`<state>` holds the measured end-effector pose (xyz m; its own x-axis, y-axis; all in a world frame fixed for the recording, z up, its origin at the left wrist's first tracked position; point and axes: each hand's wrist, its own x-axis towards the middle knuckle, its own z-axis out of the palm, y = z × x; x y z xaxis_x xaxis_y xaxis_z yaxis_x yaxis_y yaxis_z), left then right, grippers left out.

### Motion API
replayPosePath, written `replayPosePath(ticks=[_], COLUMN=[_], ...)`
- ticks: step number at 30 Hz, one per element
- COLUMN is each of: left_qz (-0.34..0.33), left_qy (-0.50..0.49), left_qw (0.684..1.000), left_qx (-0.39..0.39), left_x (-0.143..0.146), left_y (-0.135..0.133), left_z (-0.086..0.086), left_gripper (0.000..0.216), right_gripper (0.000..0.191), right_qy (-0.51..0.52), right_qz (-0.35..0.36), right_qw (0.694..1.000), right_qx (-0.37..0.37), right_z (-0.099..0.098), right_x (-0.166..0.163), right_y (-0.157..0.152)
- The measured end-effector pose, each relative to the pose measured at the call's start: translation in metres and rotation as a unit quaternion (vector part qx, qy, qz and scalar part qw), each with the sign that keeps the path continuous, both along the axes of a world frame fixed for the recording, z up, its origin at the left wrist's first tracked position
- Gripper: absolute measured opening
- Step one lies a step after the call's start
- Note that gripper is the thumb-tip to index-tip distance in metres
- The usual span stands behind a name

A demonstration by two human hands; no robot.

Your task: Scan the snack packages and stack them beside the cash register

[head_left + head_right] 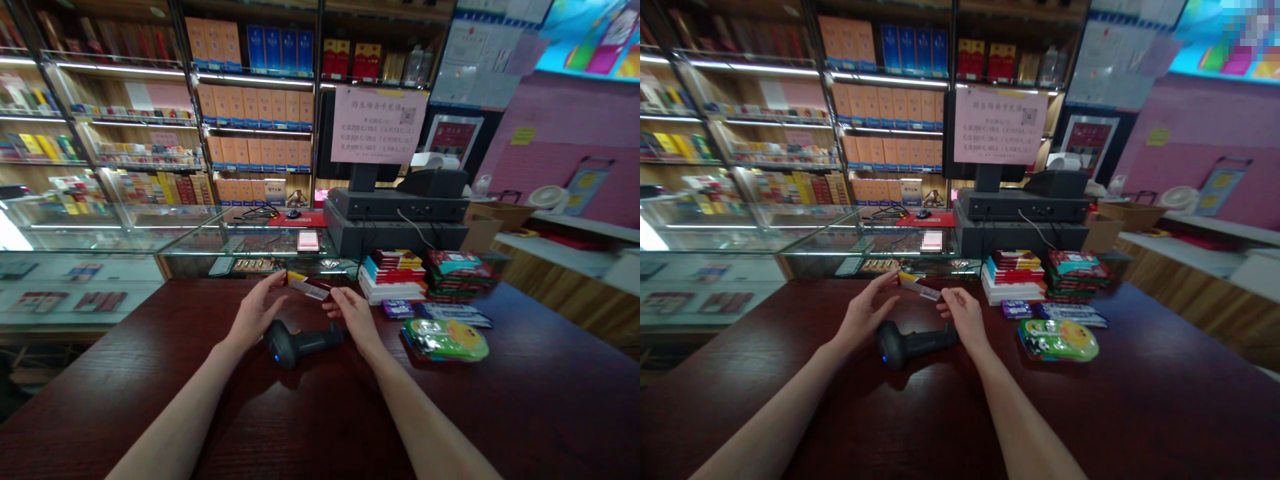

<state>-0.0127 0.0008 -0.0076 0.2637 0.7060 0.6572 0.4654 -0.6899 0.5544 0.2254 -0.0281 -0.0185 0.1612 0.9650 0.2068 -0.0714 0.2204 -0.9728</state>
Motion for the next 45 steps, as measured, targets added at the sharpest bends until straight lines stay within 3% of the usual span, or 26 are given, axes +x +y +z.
replayPosePath(ticks=[7, 15, 21, 26, 32, 45], left_qz=[0.031, -0.02, -0.019, 0.006, 0.026, 0.015], left_qy=[0.046, 0.106, 0.146, 0.166, 0.17, 0.192], left_qw=[0.997, 0.994, 0.989, 0.985, 0.979, 0.976], left_qx=[0.053, 0.022, 0.024, 0.039, 0.114, 0.101], left_x=[-0.003, -0.008, -0.01, -0.014, -0.022, -0.027], left_y=[0.003, -0.001, -0.003, -0.003, 0.001, 0.005], left_z=[0.001, 0.004, 0.007, 0.008, 0.009, 0.005], left_gripper=[0.051, 0.07, 0.079, 0.074, 0.072, 0.071], right_gripper=[0.053, 0.053, 0.05, 0.047, 0.046, 0.035], right_qy=[-0.034, -0.098, -0.115, -0.09, -0.049, -0.019], right_qz=[0.008, -0.001, -0.002, 0.011, 0.048, 0.053], right_qw=[0.999, 0.995, 0.993, 0.996, 0.998, 0.998], right_qx=[-0.002, 0.003, 0.003, 0.005, 0.016, 0.028], right_z=[0.0, -0.007, -0.008, -0.007, -0.006, -0.013], right_x=[-0.002, 0.001, 0.001, 0.0, -0.002, -0.011], right_y=[-0.002, 0.002, 0.003, 0.002, 0.003, 0.007])
